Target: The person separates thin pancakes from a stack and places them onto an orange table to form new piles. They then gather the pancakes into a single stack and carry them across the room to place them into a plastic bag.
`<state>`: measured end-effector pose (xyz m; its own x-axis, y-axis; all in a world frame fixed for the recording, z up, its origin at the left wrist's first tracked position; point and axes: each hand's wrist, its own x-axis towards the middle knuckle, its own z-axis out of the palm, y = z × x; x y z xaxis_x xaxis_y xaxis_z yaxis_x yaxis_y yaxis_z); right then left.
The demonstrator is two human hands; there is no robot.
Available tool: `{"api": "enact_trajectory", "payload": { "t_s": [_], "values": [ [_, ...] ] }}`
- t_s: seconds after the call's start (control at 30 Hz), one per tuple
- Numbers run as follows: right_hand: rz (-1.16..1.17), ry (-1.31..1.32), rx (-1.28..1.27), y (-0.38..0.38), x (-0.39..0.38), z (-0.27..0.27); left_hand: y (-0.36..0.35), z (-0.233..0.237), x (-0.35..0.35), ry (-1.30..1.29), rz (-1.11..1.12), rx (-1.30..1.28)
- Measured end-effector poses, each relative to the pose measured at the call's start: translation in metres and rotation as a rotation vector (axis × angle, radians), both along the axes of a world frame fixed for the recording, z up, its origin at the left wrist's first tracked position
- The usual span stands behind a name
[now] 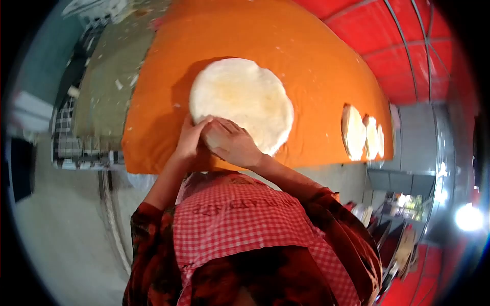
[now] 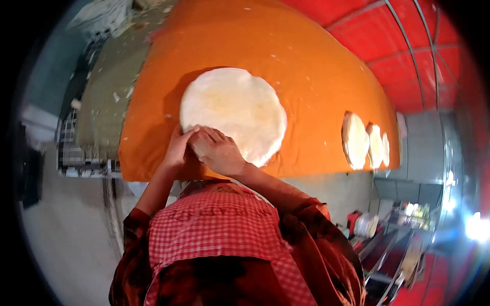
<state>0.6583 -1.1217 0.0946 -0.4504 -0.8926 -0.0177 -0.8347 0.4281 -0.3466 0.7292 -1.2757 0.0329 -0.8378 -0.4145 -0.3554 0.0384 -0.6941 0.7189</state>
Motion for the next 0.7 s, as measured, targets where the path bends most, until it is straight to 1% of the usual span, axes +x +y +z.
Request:
{"api": "enact_trajectory", "payload": {
  "t_s": [0.03, 0.07, 0.1, 0.13, 0.17, 0.2, 0.23, 0.3, 0.33, 0.4, 0.43, 0.5, 0.53, 0.57, 0.6, 0.63, 0.67, 0.7],
  "values": [
    [-0.024, -0.048, -0.116, 0.019, -0.005, 0.005, 0.001, -0.009, -0.002, -0.076, -0.013, -0.116],
    [-0.184, -0.159, -0.182, 0.040, -0.006, 0.015, 0.003, -0.016, -0.004, -0.037, -0.002, -0.102],
    [-0.294, -0.120, -0.231, 0.064, -0.009, 0.009, 0.005, -0.009, -0.004, -0.058, 0.016, -0.110],
    [-0.478, -0.130, -0.105, 0.093, -0.012, 0.000, 0.005, -0.008, -0.006, -0.073, 0.002, -0.074],
    [-0.645, -0.224, 0.022, 0.120, -0.015, -0.006, 0.006, -0.007, -0.008, -0.090, -0.007, -0.039],
    [-0.818, -0.595, 0.000, 0.150, -0.018, -0.018, 0.008, 0.001, -0.009, -0.113, 0.016, -0.051],
    [-0.998, -0.831, -0.048, 0.163, -0.017, -0.018, 0.009, 0.010, -0.012, -0.088, 0.028, -0.060],
    [-1.227, -1.043, -0.327, 0.177, -0.015, -0.020, 0.012, 0.022, -0.016, -0.048, 0.052, -0.076],
    [-1.230, -1.134, -0.487, 0.182, -0.018, -0.026, 0.010, 0.016, -0.018, -0.040, 0.055, -0.108],
    [-1.216, -1.299, -0.831, 0.189, -0.031, -0.039, 0.009, 0.027, -0.016, -0.107, 0.050, -0.071],
    [-1.189, -1.334, -0.871, 0.188, -0.036, -0.041, 0.006, 0.033, -0.016, -0.138, 0.046, -0.058],
    [-1.133, -1.401, -0.955, 0.184, -0.044, -0.041, -0.004, 0.022, -0.012, -0.162, -0.023, 0.010],
    [-1.083, -1.476, -0.977, 0.182, -0.047, -0.040, -0.007, 0.018, -0.008, -0.174, -0.062, 0.046],
    [-1.117, -1.543, -0.993, 0.183, -0.052, -0.045, -0.013, 0.010, -0.001, -0.183, -0.097, 0.082],
    [-1.146, -1.610, -1.009, 0.182, -0.060, -0.052, -0.021, -0.014, 0.009, -0.119, -0.225, -0.193],
    [-1.172, -1.678, -1.021, 0.182, -0.067, -0.056, -0.029, -0.036, 0.019, -0.050, -0.307, -0.473],
    [-1.089, -1.719, -0.990, 0.183, -0.071, -0.048, -0.030, -0.037, 0.021, -0.047, -0.314, -0.445],
    [-1.005, -1.710, -1.014, 0.182, -0.075, -0.041, -0.032, -0.041, 0.024, -0.044, -0.318, -0.415]
  ]
}}
